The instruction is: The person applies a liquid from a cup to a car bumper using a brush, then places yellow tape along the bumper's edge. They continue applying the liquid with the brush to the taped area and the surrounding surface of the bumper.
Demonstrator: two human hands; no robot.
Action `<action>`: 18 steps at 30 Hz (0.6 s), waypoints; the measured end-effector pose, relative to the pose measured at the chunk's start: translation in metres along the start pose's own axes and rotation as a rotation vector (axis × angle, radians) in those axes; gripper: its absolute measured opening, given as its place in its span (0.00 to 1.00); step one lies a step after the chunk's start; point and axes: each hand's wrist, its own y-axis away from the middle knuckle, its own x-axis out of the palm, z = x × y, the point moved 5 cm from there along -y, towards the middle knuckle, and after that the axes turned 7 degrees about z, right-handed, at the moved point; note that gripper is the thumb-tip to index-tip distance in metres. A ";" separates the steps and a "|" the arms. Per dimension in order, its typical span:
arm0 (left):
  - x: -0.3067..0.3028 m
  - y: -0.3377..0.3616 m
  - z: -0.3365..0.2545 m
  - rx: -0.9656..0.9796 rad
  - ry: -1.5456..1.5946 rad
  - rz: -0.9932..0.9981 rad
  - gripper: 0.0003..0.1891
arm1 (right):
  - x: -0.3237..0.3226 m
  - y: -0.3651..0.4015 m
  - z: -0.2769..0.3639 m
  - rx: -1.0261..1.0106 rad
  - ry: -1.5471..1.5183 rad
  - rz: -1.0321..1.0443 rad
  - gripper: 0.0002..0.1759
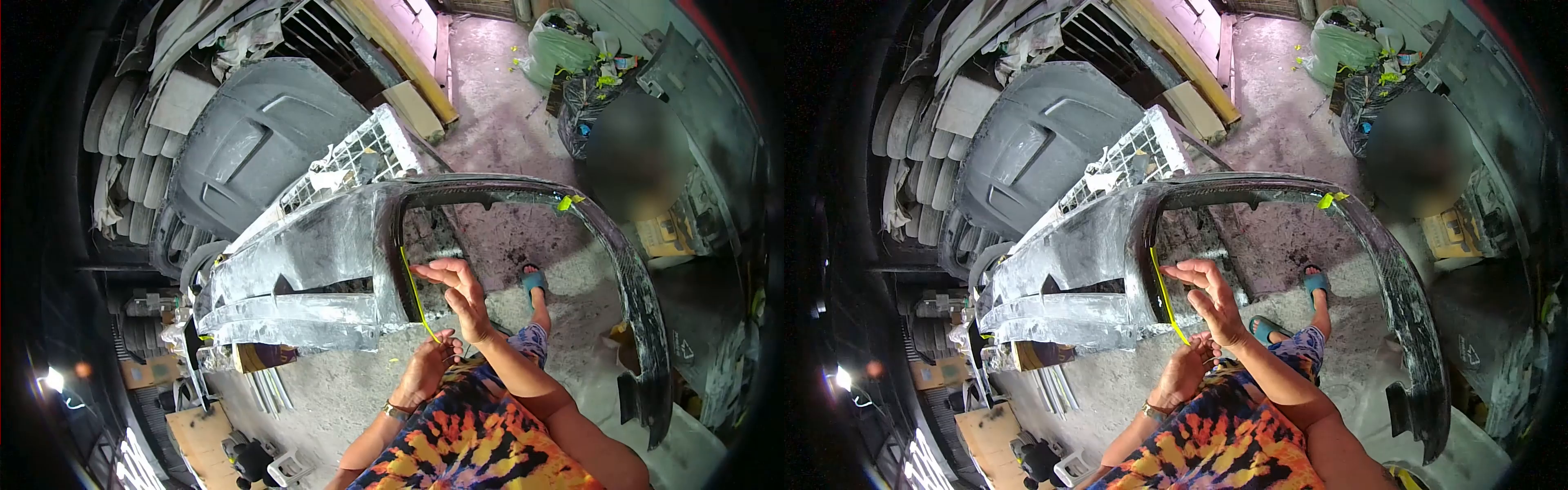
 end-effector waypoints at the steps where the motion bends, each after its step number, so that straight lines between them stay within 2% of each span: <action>1: -0.001 0.000 0.001 0.001 0.004 0.000 0.18 | 0.000 0.001 0.000 -0.009 0.004 0.001 0.32; 6: -0.005 0.000 0.001 0.006 0.029 0.027 0.22 | 0.001 0.005 0.000 -0.003 0.012 0.003 0.31; 18: -0.003 0.003 0.000 0.032 0.012 0.046 0.20 | 0.004 0.017 0.001 -0.029 0.035 0.020 0.30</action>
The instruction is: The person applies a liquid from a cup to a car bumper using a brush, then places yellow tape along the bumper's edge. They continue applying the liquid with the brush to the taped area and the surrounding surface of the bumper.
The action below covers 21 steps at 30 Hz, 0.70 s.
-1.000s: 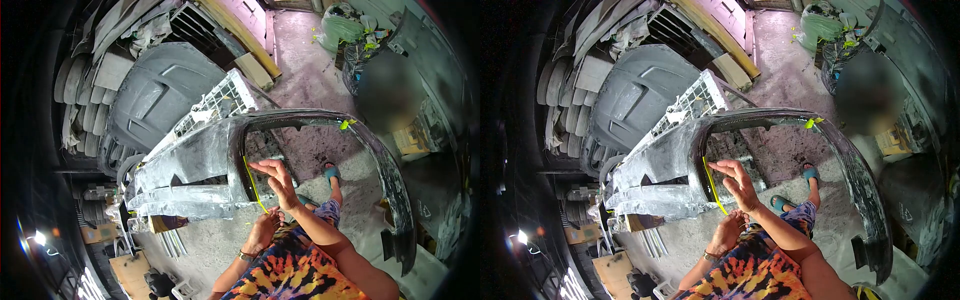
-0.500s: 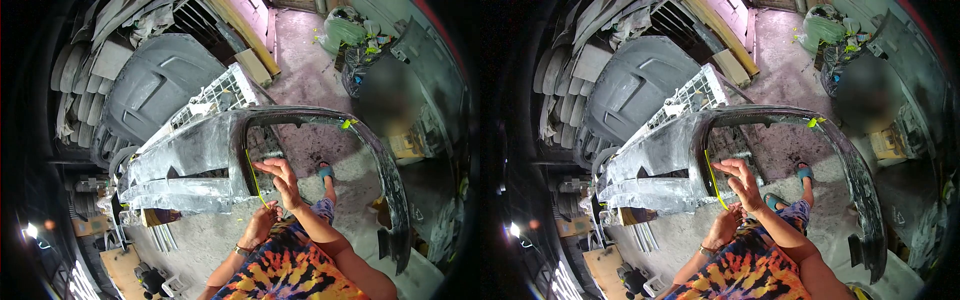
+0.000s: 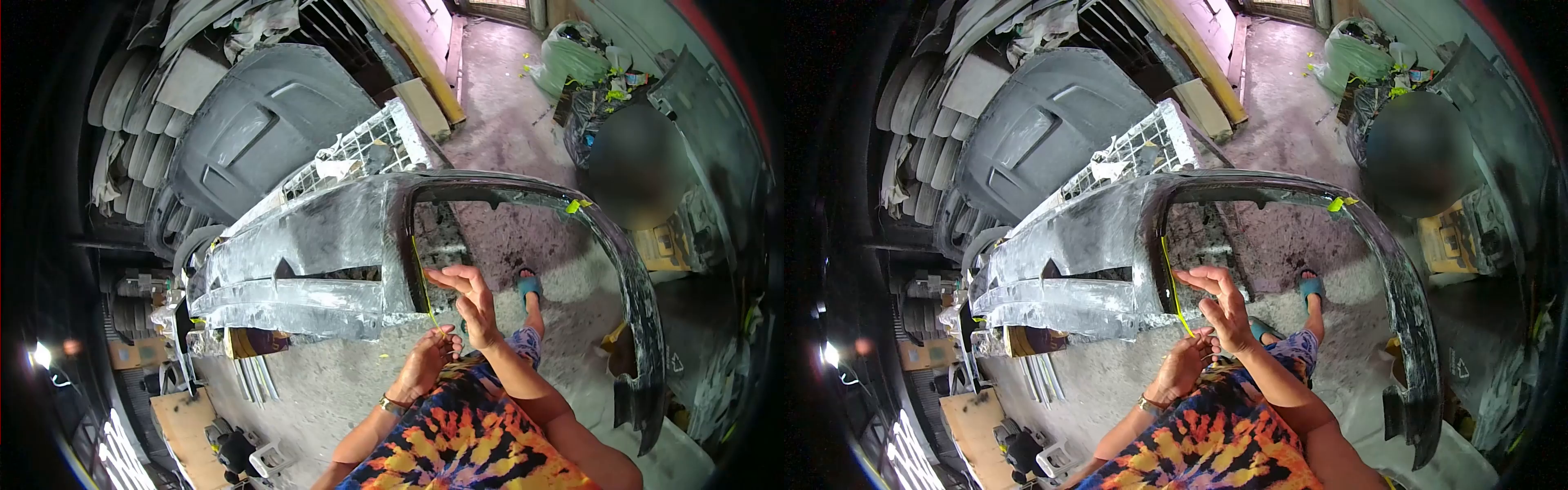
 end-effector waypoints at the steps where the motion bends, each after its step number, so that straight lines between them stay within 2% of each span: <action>1: 0.000 0.000 0.000 0.005 0.004 0.000 0.20 | 0.000 0.001 0.001 -0.001 0.001 -0.001 0.29; 4: 0.000 0.001 0.000 -0.001 -0.027 -0.003 0.21 | 0.001 0.004 0.002 0.033 -0.062 0.016 0.32; 10: 0.000 0.001 -0.002 0.008 -0.050 0.001 0.21 | 0.003 0.008 0.009 0.023 0.056 -0.008 0.30; 17: 0.001 0.001 -0.003 0.022 -0.033 -0.015 0.18 | 0.003 0.016 0.002 0.071 0.043 0.002 0.30; 21: 0.001 0.003 -0.005 0.037 -0.037 -0.015 0.17 | 0.005 0.016 0.010 0.021 0.105 0.017 0.30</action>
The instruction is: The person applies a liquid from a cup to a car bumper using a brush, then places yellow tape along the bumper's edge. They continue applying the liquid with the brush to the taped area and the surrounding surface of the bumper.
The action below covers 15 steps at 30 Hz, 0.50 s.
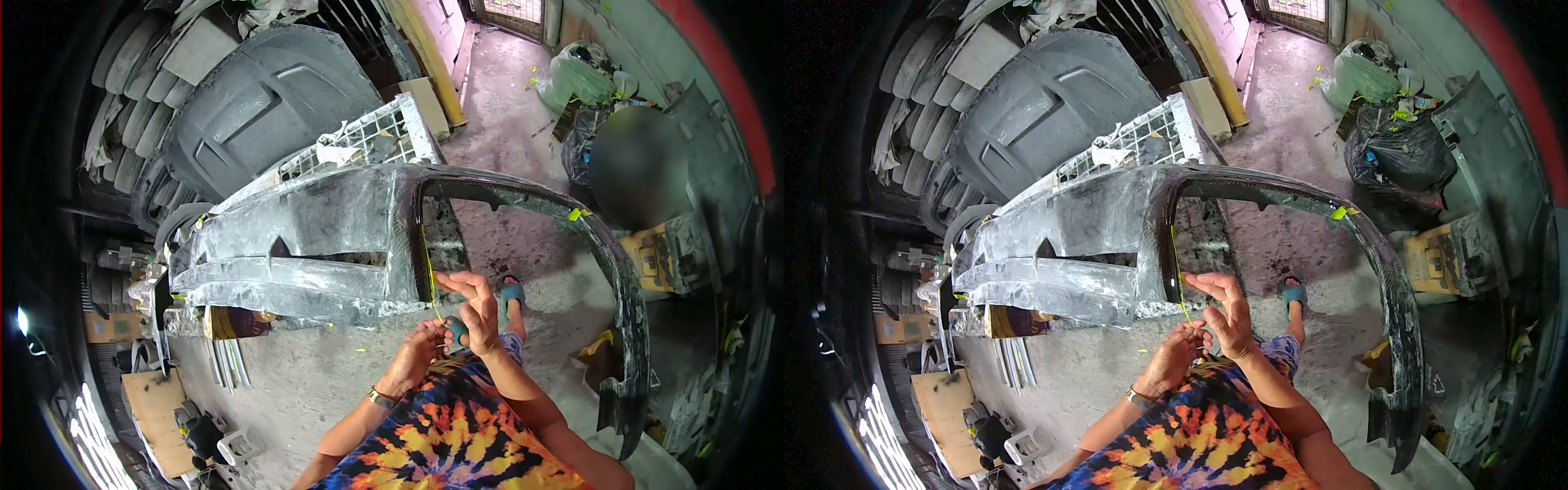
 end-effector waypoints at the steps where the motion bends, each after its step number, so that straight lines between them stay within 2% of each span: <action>1: 0.001 0.000 0.000 0.001 0.005 0.003 0.17 | 0.000 0.001 0.001 0.003 0.009 0.004 0.30; 3: 0.000 0.001 -0.002 0.055 0.022 -0.038 0.13 | -0.002 0.004 0.001 -0.002 0.031 0.022 0.30; 10: 0.003 0.002 -0.012 0.207 -0.108 -0.101 0.11 | -0.001 0.016 0.007 0.011 0.134 0.060 0.28; 15: 0.018 0.011 -0.032 0.402 -0.303 -0.182 0.10 | -0.001 0.019 0.010 -0.018 0.140 0.069 0.29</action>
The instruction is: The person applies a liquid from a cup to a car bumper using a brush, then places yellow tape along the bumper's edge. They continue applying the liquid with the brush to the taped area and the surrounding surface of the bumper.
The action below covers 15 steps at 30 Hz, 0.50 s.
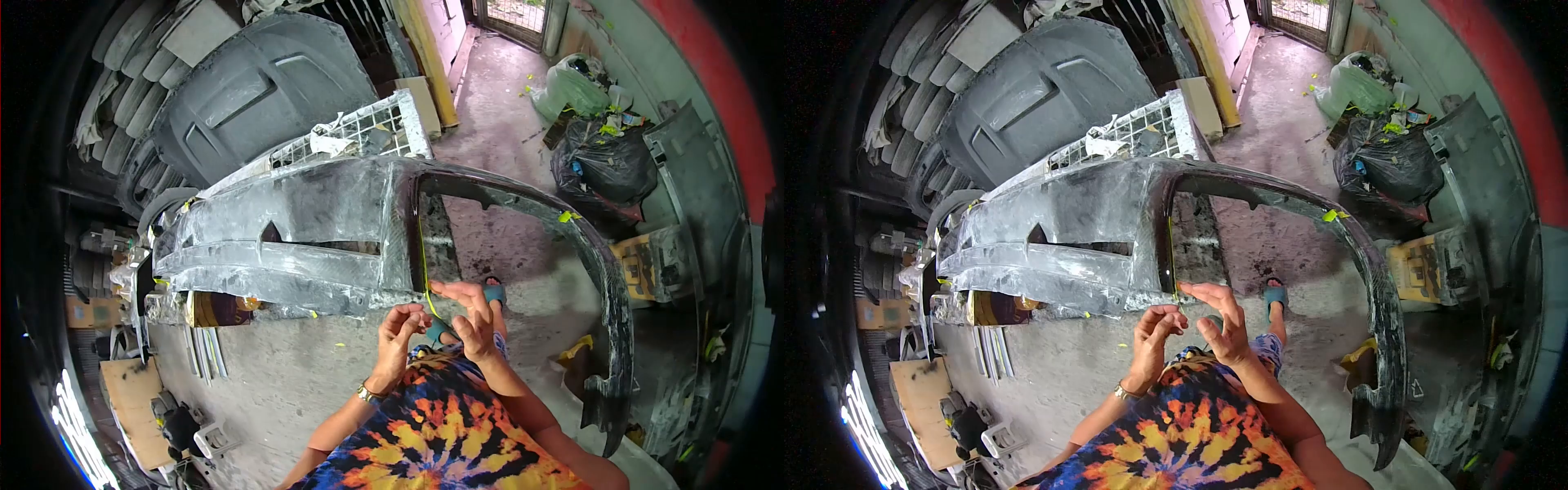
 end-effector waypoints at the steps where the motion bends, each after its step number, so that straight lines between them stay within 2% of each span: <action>1: 0.001 0.001 -0.007 0.050 -0.052 -0.029 0.09 | 0.000 0.001 0.001 0.005 -0.004 0.007 0.28; 9: 0.006 0.004 -0.017 0.139 -0.079 -0.057 0.08 | -0.002 0.005 0.008 0.065 0.017 0.034 0.28; 15: -0.001 0.006 -0.008 0.130 -0.094 -0.066 0.08 | 0.000 -0.003 0.011 -0.017 0.018 0.008 0.24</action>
